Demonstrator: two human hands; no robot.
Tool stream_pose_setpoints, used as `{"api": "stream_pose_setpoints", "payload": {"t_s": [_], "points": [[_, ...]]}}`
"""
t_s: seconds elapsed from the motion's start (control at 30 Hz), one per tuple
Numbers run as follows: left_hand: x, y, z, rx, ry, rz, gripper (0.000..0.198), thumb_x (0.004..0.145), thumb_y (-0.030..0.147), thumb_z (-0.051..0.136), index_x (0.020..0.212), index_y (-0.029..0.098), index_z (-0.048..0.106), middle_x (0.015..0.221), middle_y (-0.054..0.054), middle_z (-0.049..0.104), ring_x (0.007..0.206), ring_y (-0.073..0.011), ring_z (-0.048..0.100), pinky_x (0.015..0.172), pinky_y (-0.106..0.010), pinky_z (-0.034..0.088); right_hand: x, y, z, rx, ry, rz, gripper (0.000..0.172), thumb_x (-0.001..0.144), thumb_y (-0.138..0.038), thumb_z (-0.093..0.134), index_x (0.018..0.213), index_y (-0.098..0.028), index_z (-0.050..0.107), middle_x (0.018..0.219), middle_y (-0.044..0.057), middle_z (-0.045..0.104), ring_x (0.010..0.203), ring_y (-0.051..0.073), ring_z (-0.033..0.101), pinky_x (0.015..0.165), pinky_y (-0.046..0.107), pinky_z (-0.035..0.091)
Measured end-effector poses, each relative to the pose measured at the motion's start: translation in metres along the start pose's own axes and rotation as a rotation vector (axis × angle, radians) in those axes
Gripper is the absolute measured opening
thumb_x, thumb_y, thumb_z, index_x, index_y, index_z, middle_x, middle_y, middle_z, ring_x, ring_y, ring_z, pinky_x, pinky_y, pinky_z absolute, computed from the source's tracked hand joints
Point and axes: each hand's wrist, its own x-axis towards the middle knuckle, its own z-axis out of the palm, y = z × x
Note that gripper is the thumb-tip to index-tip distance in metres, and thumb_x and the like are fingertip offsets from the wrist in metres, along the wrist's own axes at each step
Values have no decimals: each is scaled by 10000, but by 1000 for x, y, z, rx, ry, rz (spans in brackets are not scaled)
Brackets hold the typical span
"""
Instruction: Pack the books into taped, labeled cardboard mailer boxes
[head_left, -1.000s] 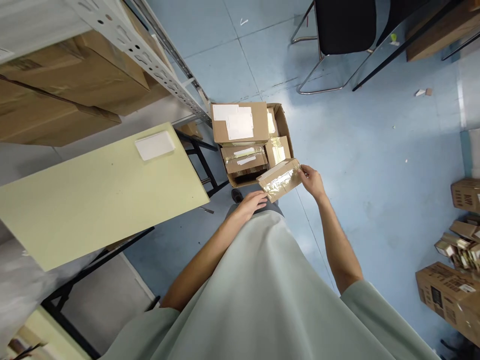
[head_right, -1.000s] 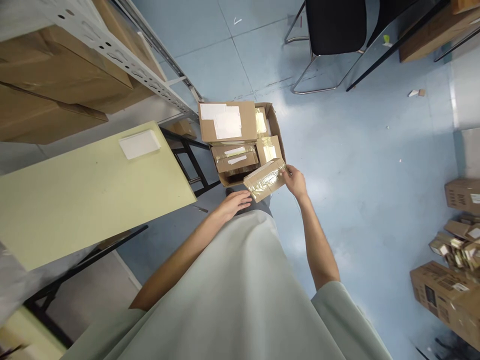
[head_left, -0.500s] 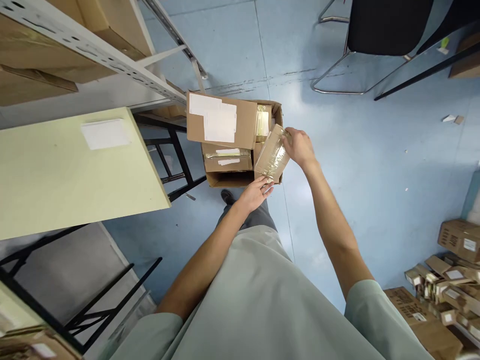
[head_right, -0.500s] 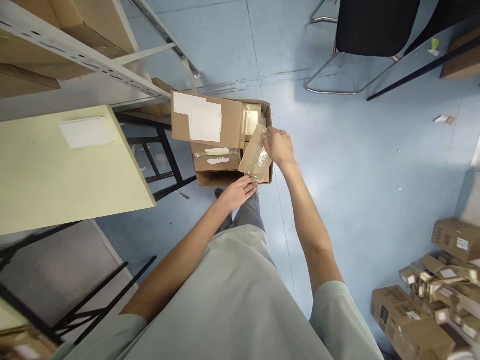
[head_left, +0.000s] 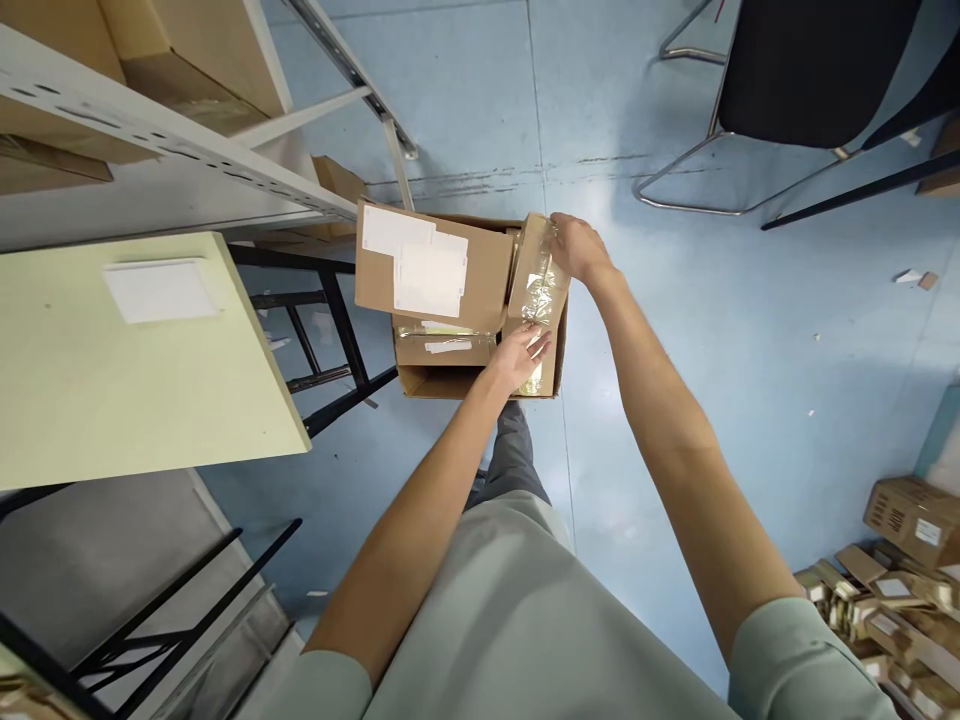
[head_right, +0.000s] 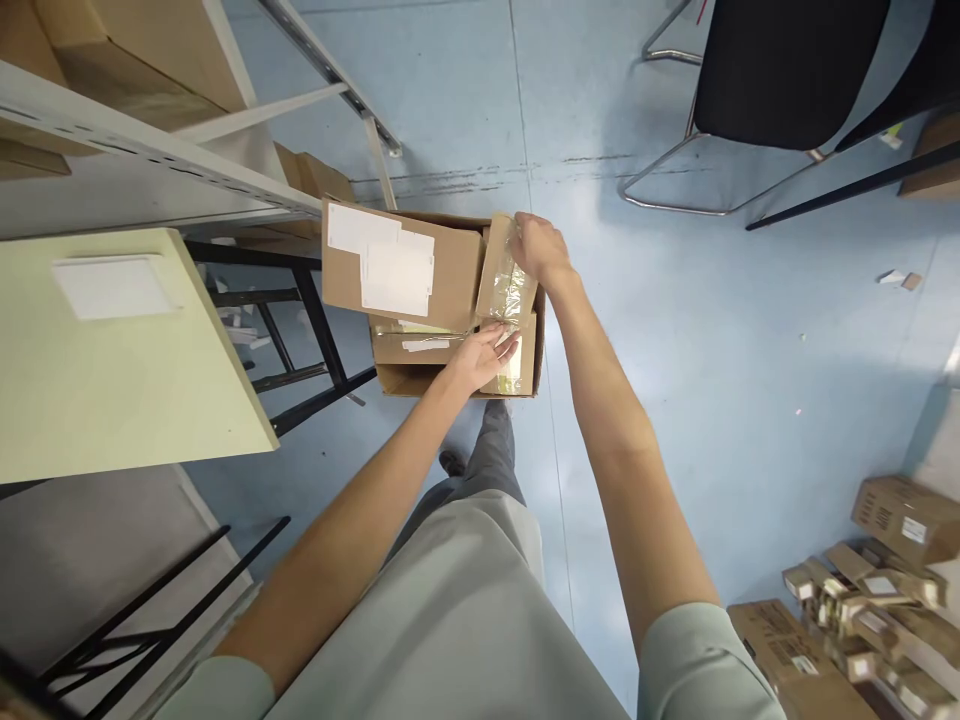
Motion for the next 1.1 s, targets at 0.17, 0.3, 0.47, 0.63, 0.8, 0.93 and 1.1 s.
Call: {"api": "stream_pose_setpoints", "payload": {"t_s": [0.17, 0.3, 0.47, 0.63, 0.8, 0.93, 1.1], "points": [[26, 13, -6, 56, 16, -7, 172, 902, 112, 788, 948, 212, 656, 1169, -80, 794, 1328, -234, 734, 1256, -401, 522, 30, 13, 29, 40, -45, -4, 500, 1136, -503, 534, 1459, -146, 667, 1583, 195, 682, 1532, 395, 583, 1315, 644, 446], [30, 14, -14, 215, 73, -39, 241, 881, 132, 829, 1062, 214, 693, 1312, -107, 777, 1380, -282, 716, 1234, -439, 531, 31, 19, 48, 70, -132, 68, 594, 1087, -422, 590, 1564, -69, 617, 1753, 217, 528, 1706, 424, 388, 1396, 685, 317], [-16, 19, -46, 361, 4, -64, 439, 891, 246, 876, 1306, 207, 736, 1611, -183, 666, 1402, -334, 715, 1221, -482, 538, -6, 10, 56, 161, -112, 102, 652, 1077, -379, 565, 1662, -91, 568, 1837, 176, 429, 1759, 379, 306, 1451, 625, 233], [-86, 24, -105, 388, 1, -130, 410, 947, 304, 840, 1335, 195, 765, 1619, -182, 685, 1410, -324, 713, 1268, -481, 505, -76, -19, 58, 242, -59, 59, 644, 1120, -541, 527, 1596, -128, 663, 1793, 178, 501, 1722, 360, 396, 1442, 582, 288], [-148, 23, -158, 282, 33, -48, 484, 917, 366, 865, 1363, 209, 763, 1637, -176, 673, 1409, -332, 714, 1285, -516, 486, -150, -68, 58, 338, 33, 59, 642, 1096, -661, 519, 1447, -188, 774, 1556, 162, 742, 1523, 377, 651, 1322, 594, 488], [-200, 30, -188, 194, -60, 61, 465, 877, 366, 922, 1296, 206, 799, 1589, -186, 709, 1395, -334, 727, 1277, -510, 486, -192, -141, 60, 395, 18, 19, 636, 1072, -720, 542, 1310, -206, 830, 1382, 161, 834, 1293, 375, 793, 1131, 557, 644], [-270, 53, -230, 68, -157, 233, 383, 821, 394, 983, 1120, 209, 833, 1429, -169, 806, 1363, -340, 749, 1259, -492, 502, -226, -264, 81, 403, -68, -133, 571, 1063, -714, 587, 1225, -231, 845, 1320, 155, 853, 1199, 353, 832, 1073, 529, 676]]}}
